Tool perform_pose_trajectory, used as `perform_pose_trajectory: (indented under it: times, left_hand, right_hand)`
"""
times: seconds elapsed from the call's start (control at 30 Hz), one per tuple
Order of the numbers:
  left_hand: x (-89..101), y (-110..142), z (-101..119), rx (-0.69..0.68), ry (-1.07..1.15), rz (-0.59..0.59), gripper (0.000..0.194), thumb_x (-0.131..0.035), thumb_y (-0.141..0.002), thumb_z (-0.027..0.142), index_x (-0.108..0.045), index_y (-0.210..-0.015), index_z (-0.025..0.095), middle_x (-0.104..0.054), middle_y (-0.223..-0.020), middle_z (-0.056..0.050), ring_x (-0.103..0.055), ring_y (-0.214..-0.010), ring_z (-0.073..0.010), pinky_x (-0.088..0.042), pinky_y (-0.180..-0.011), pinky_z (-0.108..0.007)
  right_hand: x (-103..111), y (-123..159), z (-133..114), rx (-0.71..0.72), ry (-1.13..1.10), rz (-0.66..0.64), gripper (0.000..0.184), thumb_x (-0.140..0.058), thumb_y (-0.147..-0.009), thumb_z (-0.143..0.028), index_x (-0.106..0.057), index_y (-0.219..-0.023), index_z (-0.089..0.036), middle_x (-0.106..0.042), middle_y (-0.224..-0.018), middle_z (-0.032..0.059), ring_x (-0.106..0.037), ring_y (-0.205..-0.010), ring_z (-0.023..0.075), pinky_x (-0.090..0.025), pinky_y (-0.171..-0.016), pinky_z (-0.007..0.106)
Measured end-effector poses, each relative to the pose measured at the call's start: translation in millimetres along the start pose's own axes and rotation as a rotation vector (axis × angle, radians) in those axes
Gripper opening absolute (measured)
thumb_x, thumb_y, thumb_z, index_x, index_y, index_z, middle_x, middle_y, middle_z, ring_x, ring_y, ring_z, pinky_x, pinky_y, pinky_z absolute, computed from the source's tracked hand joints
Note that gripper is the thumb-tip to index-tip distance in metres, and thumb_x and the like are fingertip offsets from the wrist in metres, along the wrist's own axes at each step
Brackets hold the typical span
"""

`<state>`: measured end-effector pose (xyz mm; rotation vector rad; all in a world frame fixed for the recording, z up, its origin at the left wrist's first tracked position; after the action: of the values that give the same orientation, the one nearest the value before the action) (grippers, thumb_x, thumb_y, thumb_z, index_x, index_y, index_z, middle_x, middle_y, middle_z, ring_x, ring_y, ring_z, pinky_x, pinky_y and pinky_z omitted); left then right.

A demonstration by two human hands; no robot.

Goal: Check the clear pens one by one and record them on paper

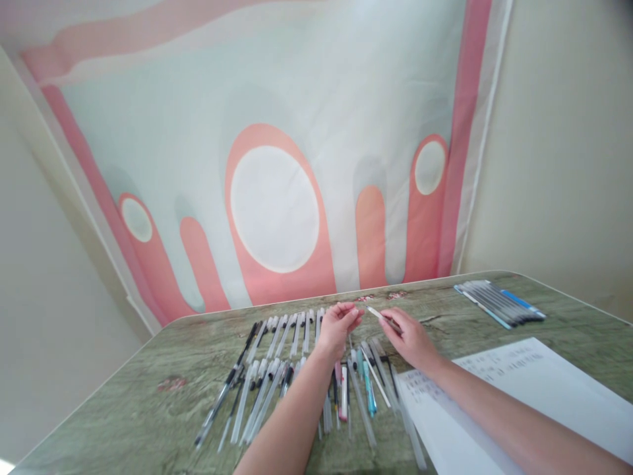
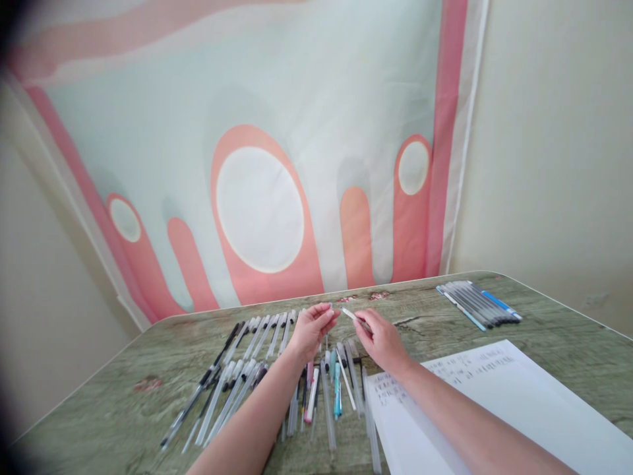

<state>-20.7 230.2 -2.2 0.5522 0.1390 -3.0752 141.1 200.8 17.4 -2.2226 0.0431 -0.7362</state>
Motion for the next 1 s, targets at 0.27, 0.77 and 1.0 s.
perform_pose_trajectory:
  times: [0.27,0.77,1.0]
  left_hand:
    - [-2.8,3.1,-0.5,0.055,0.195,-0.069,0.032,-0.074,-0.06,0.019,-0.056,-0.086,0.013,-0.063,-0.08,-0.002,-0.062,-0.085,-0.0154,-0.046,-0.083,-0.03]
    - [-5.0,3.8,-3.4,0.021,0.133,-0.084,0.033,-0.074,-0.059,0.02,-0.056,-0.086,0.012,-0.063,-0.078,-0.004,-0.062,-0.078,-0.0144,-0.046,-0.082,-0.033]
    - [-3.6,2.0,-8.3,0.01,0.035,-0.081,0.032,-0.075,-0.056,0.021,-0.057,-0.08,0.011,-0.063,-0.074,-0.003,-0.061,-0.074,-0.0131,-0.047,-0.079,-0.032]
  right_hand:
    - [-6.1,3.8,-6.5,0.054,0.074,-0.033,0.02,-0.042,-0.086,-0.03,-0.056,-0.096,-0.021,-0.059,-0.084,0.0051,-0.058,-0.066,0.0153,-0.047,-0.066,0.027]
    - [-9.2,4.5,-1.8,0.043,0.111,-0.062,0.019,-0.045,-0.084,-0.029,-0.059,-0.095,-0.022,-0.06,-0.085,0.0045,-0.058,-0.065,0.0153,-0.047,-0.066,0.028]
    - [-7.6,5.7,3.1,0.03,0.125,-0.016,0.02,-0.049,-0.081,-0.028,-0.058,-0.097,-0.021,-0.06,-0.079,0.0034,-0.058,-0.066,0.0155,-0.047,-0.063,0.027]
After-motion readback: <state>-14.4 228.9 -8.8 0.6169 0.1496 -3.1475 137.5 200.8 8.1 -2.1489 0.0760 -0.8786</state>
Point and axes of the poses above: each hand's wrist, its own y-axis away from the middle knuckle, its own x-axis out of the back of the hand, z = x × y, the point moved 7 cm from there along -y, towards the middle knuckle
